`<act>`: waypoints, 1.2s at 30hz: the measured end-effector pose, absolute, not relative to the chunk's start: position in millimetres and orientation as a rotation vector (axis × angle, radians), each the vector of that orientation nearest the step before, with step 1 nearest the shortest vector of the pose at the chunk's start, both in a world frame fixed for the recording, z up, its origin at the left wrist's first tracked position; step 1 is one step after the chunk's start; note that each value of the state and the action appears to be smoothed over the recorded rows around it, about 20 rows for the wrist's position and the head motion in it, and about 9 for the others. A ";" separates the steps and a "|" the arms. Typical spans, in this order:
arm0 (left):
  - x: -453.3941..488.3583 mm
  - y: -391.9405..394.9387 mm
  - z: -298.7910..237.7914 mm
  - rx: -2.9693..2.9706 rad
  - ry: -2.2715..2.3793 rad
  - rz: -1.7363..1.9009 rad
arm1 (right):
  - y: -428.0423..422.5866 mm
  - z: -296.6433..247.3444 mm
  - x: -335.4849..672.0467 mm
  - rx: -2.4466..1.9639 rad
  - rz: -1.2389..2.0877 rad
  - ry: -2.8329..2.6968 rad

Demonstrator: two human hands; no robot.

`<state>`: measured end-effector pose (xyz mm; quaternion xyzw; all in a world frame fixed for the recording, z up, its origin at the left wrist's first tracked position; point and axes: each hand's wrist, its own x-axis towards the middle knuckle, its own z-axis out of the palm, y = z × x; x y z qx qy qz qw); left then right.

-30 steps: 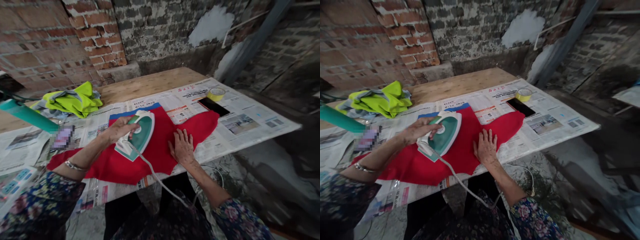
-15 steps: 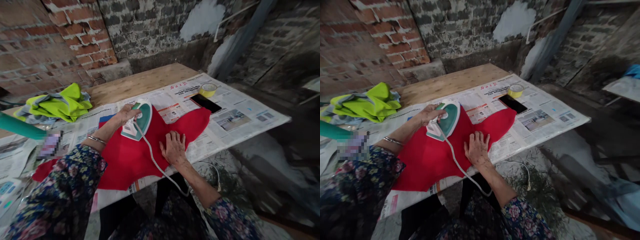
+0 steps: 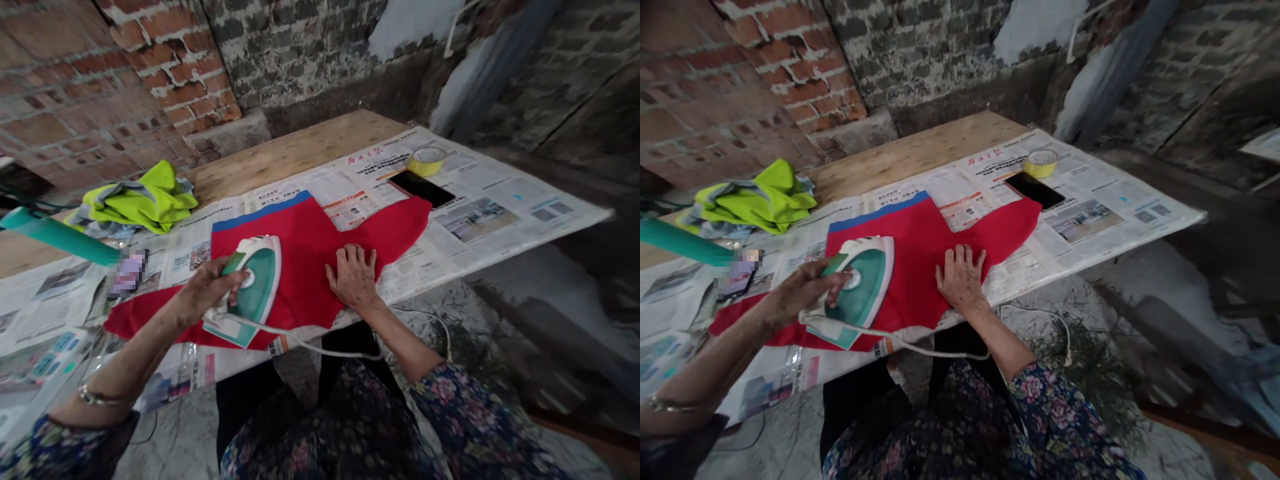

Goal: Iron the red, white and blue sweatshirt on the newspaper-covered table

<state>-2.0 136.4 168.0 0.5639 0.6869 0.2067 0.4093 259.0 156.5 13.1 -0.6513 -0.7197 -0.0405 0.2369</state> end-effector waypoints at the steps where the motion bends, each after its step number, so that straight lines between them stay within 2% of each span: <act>1: 5.1 131.3 164.6 1.422 1.675 0.549 | 156.6 13.5 258.9 -1.799 -0.110 -1.977; 7: 58.2 156.0 153.4 1.438 1.454 0.599 | 159.4 11.5 263.5 -1.848 -0.113 -2.014; 15: 50.0 224.8 156.6 1.250 1.657 0.731 | 154.9 17.7 261.2 -1.849 -0.106 -2.003; 26: 32.6 185.5 166.7 1.275 1.595 0.736 | 157.0 18.4 260.8 -1.822 -0.058 -1.938; 36: 17.7 173.2 177.1 1.258 1.760 0.681 | 157.3 6.6 267.7 -1.833 -0.083 -1.898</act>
